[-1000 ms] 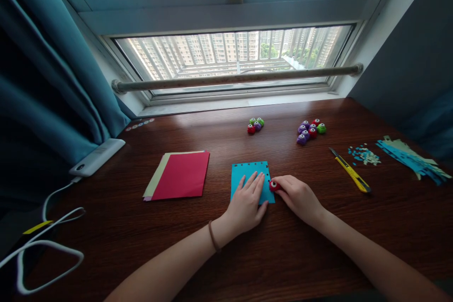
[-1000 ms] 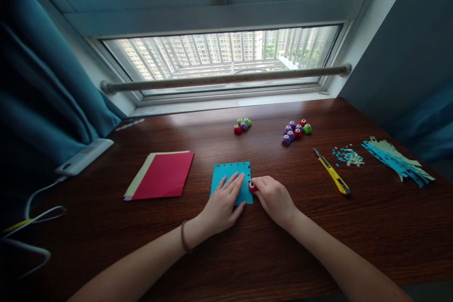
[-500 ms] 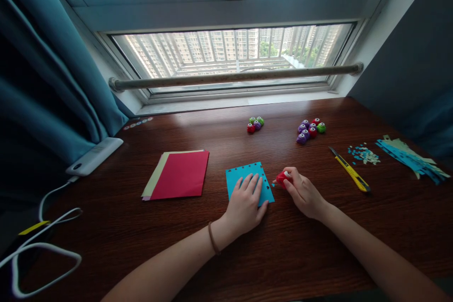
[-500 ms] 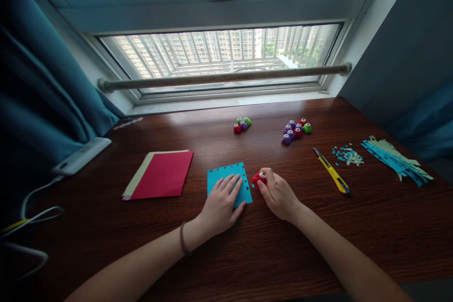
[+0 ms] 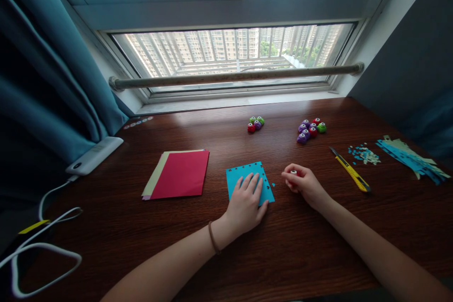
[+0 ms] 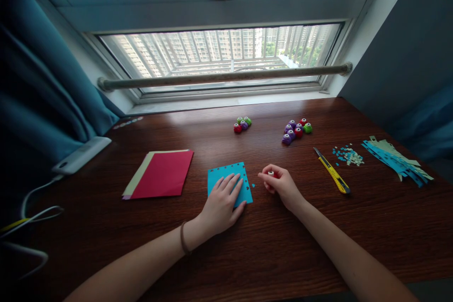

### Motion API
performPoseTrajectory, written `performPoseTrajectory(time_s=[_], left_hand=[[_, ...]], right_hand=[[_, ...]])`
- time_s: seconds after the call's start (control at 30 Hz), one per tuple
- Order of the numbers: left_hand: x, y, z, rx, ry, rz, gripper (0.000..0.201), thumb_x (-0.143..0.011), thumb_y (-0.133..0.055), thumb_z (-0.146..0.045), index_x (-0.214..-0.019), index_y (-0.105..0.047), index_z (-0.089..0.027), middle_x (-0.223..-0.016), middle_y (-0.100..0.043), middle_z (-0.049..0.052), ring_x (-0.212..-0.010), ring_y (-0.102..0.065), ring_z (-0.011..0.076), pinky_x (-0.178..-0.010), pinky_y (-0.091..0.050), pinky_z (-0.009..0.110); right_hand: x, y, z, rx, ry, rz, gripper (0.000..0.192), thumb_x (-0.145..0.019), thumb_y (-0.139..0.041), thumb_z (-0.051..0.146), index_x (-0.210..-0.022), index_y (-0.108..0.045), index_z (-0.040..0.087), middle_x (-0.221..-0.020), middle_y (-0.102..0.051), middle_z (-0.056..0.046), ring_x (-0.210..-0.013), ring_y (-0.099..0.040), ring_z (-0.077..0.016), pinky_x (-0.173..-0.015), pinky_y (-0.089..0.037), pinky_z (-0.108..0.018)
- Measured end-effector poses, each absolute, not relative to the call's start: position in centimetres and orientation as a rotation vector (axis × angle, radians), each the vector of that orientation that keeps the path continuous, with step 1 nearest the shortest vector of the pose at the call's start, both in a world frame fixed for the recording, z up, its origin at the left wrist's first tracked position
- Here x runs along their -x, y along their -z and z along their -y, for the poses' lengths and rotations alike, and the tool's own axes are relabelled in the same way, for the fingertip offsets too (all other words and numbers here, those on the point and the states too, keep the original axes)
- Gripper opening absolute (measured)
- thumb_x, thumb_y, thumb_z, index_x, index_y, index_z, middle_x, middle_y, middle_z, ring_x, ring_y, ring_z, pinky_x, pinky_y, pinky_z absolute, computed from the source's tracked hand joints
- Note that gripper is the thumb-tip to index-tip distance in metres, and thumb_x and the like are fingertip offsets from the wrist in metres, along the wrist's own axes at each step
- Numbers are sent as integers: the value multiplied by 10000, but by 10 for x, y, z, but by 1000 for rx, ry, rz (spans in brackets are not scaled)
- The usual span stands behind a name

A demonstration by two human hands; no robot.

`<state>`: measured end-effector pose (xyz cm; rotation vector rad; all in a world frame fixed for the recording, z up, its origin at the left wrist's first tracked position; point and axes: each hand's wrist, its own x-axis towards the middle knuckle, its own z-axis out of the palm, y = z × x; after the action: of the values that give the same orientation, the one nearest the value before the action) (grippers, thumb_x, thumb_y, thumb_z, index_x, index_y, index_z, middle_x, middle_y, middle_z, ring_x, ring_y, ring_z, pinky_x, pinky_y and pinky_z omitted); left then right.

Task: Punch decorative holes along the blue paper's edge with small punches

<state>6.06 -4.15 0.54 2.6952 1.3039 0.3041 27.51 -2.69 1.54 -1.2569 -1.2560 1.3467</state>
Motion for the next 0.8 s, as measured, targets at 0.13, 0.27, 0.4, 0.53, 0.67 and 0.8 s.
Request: performPoseTrajectory(time_s=[0.13,0.27,0.4,0.53,0.67,0.8], left_hand=[[-61,-4,42,-2707,-324,-1303,546,-885,-395,-446,-1329,-419,-131,-1401,-374,129,-1284,-323,307,-1057,-256,477],[-61,-3,42,-2716,-334,-1295,546,-886,-391,-443,-1330,-419,-126,-1399,-376,132,-1280,-328,310,-1054,-257,480],[-61,-3,42,-2719,-337,-1290,544,-889,-383,-443,-1331,-418,-129,-1401,-373,132,-1283,-324,310,-1054,-256,481],[-61,-2,42,-2718,-341,-1292,547,-887,-388,-443,-1332,-417,-127,-1401,-372,134,-1283,-322,312,-1054,-255,482],[-61,-3,42,-2714,-330,-1297,552,-885,-392,-445,-1336,-412,-126,-1404,-370,129,-1284,-319,310,-1059,-249,481],[-61,-3,42,-2711,-325,-1299,555,-886,-390,-445,-1337,-412,-123,-1403,-372,129,-1284,-319,310,-1061,-247,483]], right_hand=[[-269,-8,28,1439,-751,1947,79,-768,-649,272,-716,-644,213,-748,-565,7,-662,-528,-140,-638,-394,-264],[-265,-8,27,1534,-605,2122,22,-774,-658,223,-768,-667,243,-791,-570,31,-637,-525,-115,-607,-385,-239],[-262,-9,25,1561,-605,2116,27,-778,-659,225,-771,-667,249,-827,-578,35,-653,-540,-113,-617,-394,-230],[-261,-12,24,1594,-611,2110,45,-777,-660,221,-756,-669,260,-840,-585,45,-676,-551,-114,-611,-391,-226],[-260,-16,24,1621,-628,2103,84,-773,-659,203,-703,-662,250,-829,-592,49,-676,-553,-112,-604,-387,-224],[-260,-18,23,1641,-637,2105,82,-766,-664,197,-694,-654,236,-821,-593,43,-666,-552,-113,-601,-388,-227]])
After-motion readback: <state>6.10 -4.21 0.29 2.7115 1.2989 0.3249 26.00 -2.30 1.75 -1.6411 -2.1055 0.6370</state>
